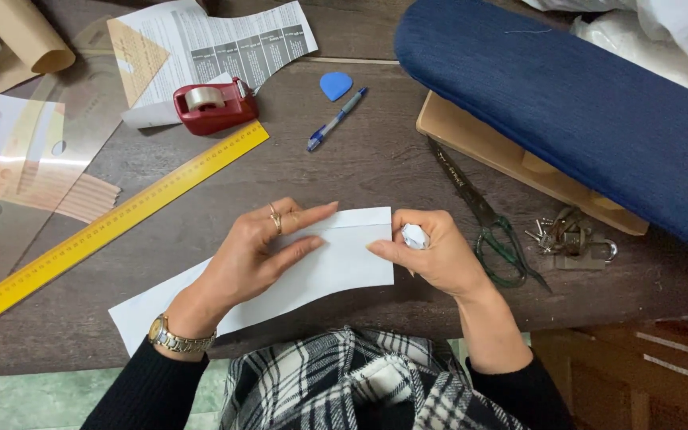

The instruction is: The person uses a ruler and a pen to draw straight lines on a piece of white paper. They then use scissors to cut the paper along the drawn lines. Finally, the person folds the cut paper and applies a piece of tape to secure the fold.

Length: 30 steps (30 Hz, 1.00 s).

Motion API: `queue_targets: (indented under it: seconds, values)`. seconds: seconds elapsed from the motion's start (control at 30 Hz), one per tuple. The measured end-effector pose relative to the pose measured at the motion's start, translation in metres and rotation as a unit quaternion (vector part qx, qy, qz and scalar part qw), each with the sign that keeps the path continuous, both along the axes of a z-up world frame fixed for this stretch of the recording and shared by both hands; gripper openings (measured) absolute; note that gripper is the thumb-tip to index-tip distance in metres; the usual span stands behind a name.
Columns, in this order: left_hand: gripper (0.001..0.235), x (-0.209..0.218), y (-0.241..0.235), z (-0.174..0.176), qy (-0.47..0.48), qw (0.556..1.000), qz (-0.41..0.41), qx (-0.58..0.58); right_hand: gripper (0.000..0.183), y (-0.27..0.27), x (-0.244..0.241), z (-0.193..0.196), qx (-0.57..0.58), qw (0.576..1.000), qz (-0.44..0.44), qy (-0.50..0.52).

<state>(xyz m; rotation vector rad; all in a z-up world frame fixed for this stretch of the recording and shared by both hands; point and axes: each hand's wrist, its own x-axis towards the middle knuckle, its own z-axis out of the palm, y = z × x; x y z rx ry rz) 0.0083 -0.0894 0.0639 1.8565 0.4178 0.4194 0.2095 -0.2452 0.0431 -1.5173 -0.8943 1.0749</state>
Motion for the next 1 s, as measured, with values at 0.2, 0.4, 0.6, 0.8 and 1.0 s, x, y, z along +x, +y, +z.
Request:
queue_targets:
  seconds: [0.2,0.4,0.6,0.8,1.0]
  values:
    - [0.036,0.000,-0.001,0.007,0.005,1.000,-0.006,-0.011,0.018,-0.001,-0.004,0.004,0.012,1.000,-0.009,0.001]
    - [0.035,-0.002,-0.004,0.009,0.000,1.000,0.000,-0.030,0.013,0.002,-0.004,0.010,0.037,0.999,-0.017,-0.007]
    - [0.040,-0.005,-0.007,0.014,-0.004,1.000,-0.007,-0.024,0.013,0.005,-0.010,0.015,0.073,0.997,-0.031,-0.014]
    - [0.049,-0.022,-0.003,0.024,0.174,0.983,-0.016,-0.054,0.010,-0.001,-0.004,0.005,0.022,0.994,-0.106,0.016]
    - [0.030,-0.071,0.020,-0.054,0.342,0.936,0.081,0.032,0.013,-0.002,-0.001,-0.058,-0.074,0.983,-0.160,0.057]
